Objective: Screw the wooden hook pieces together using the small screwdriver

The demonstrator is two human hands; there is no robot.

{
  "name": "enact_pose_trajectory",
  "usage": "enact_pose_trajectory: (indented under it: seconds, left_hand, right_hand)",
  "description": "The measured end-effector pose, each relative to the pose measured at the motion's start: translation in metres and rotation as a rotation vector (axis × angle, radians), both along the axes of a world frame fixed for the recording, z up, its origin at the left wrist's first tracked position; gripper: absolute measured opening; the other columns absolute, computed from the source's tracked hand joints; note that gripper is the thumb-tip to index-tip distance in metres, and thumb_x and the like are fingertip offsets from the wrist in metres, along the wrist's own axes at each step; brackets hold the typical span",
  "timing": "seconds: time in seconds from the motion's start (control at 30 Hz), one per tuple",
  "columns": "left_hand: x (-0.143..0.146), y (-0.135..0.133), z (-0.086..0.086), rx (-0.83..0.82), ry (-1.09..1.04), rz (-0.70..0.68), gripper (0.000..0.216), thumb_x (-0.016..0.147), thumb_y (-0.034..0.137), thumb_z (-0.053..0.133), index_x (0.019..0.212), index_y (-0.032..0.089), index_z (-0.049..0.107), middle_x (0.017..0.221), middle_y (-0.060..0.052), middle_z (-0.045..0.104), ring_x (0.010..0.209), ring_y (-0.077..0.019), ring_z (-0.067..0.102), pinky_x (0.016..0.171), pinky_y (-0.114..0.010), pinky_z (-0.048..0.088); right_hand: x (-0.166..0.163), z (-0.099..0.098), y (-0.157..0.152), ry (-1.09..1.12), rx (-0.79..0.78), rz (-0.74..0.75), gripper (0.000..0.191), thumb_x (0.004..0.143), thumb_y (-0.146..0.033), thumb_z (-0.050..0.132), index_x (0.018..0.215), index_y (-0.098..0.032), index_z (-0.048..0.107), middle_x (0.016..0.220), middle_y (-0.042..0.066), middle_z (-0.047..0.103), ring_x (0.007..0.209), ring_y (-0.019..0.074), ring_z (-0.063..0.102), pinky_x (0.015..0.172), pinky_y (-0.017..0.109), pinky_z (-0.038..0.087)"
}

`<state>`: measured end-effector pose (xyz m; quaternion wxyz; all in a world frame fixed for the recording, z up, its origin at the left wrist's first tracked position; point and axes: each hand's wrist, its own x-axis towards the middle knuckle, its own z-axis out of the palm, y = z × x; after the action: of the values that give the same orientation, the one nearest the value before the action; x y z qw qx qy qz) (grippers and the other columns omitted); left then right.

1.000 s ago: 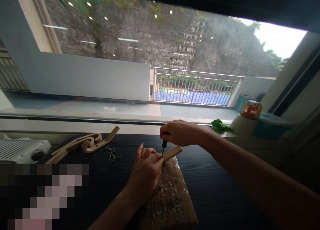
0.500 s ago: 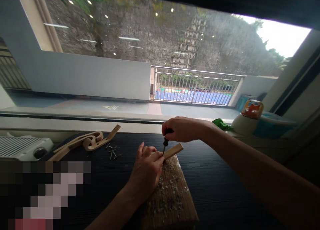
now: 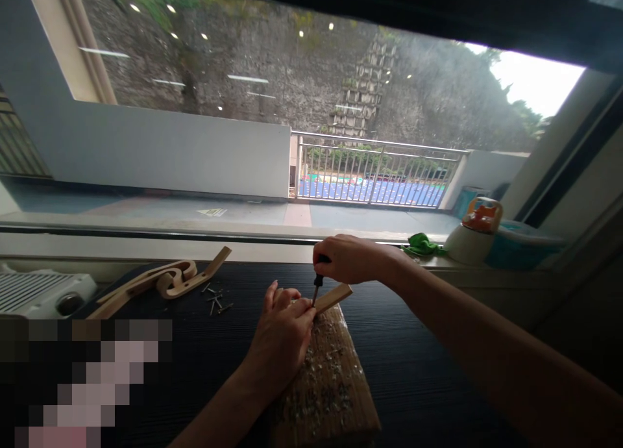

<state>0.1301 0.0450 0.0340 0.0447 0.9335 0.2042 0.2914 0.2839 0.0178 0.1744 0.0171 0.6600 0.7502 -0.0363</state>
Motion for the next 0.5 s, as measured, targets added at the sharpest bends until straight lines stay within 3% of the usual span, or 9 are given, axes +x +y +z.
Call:
enact_pose_trajectory:
  seconds: [0.23, 0.5]
  left_hand:
    - [-0.001, -0.001, 0.001, -0.012, 0.008, -0.004, 0.027, 0.083, 0.01, 0.048, 0.1, 0.02, 0.065, 0.102, -0.001, 0.067, 0.104, -0.0235, 0.047, 0.108, -0.057, 0.016]
    - [-0.001, 0.0, 0.0, -0.024, 0.01, -0.004, 0.028, 0.081, 0.009, 0.049, 0.101, 0.021, 0.066, 0.103, -0.002, 0.066, 0.105, -0.0237, 0.047, 0.108, -0.057, 0.015]
  right_hand:
    - [-0.008, 0.011, -0.001, -0.052, -0.024, 0.05, 0.027, 0.075, -0.024, 0.05, 0.095, -0.02, 0.067, 0.082, 0.003, 0.066, 0.062, 0.0117, 0.049, 0.053, 0.025, 0.032]
    - [-0.004, -0.011, 0.004, 0.038, 0.089, 0.062, 0.026, 0.081, -0.028, 0.044, 0.089, -0.017, 0.066, 0.084, 0.007, 0.067, 0.069, 0.014, 0.052, 0.059, 0.026, 0.035]
